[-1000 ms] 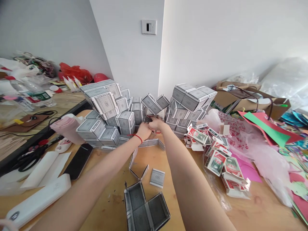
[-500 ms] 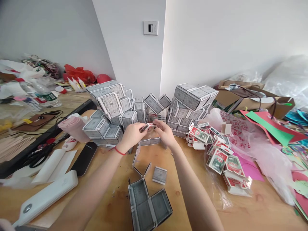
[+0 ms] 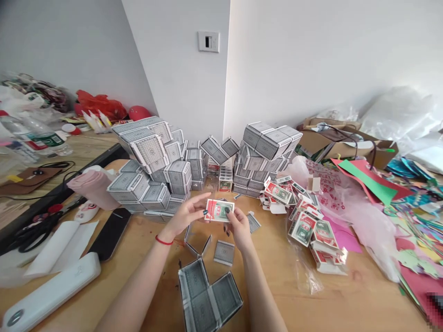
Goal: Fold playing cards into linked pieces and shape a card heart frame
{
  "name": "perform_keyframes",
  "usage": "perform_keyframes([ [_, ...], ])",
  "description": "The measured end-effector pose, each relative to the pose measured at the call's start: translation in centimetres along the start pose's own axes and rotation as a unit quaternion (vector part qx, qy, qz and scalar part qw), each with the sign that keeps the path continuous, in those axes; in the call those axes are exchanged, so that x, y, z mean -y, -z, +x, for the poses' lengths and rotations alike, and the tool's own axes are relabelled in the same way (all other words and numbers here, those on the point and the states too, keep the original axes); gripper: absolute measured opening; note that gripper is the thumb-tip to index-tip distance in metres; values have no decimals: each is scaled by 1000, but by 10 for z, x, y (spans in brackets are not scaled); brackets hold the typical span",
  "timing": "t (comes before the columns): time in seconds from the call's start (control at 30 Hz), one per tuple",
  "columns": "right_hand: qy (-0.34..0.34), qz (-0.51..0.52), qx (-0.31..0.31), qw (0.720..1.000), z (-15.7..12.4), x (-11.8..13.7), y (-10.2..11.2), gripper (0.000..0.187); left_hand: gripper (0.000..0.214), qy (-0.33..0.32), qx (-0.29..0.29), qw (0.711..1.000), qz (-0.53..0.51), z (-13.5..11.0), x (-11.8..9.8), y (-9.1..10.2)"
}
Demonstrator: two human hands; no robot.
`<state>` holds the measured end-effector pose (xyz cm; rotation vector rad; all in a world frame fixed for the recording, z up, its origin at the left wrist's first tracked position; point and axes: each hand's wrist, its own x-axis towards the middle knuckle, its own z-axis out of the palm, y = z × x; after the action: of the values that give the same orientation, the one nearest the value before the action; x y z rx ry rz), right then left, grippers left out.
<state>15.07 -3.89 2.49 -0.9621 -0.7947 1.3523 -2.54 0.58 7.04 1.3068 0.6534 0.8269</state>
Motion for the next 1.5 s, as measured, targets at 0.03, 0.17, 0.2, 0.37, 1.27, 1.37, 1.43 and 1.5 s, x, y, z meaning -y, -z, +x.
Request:
perform_keyframes([
  [0.03,2,13,-10,1000,0,-4,2,22,59,-1,21,1000,7,-2,1,0],
  [0.17,4,47,-31,998,0,-15,8,27,60,-34,36,998,42,-7,7,-4],
  [0.2,2,51,-27,998,-1,-16,8,31,58,-43,28,997,60,-8,7,-5],
  [0.37,-24,58,28,998,-1,-16,12,40,42,-68,-30,977,202,-15,1,-7],
  [1.27,-127,84,139,979,-2,-24,14,35,16,-245,-133,875,395,-23,22,-6],
  [1.37,-92,75,116,986,2,-25,15,31,14,-273,-140,849,431,-24,21,-10],
  [1.43,-86,81,115,986,3,-24,16,31,14,-280,-145,834,454,-25,20,-13],
  [1.5,-85,90,115,986,3,-23,16,32,14,-283,-151,823,469,-25,19,-14],
])
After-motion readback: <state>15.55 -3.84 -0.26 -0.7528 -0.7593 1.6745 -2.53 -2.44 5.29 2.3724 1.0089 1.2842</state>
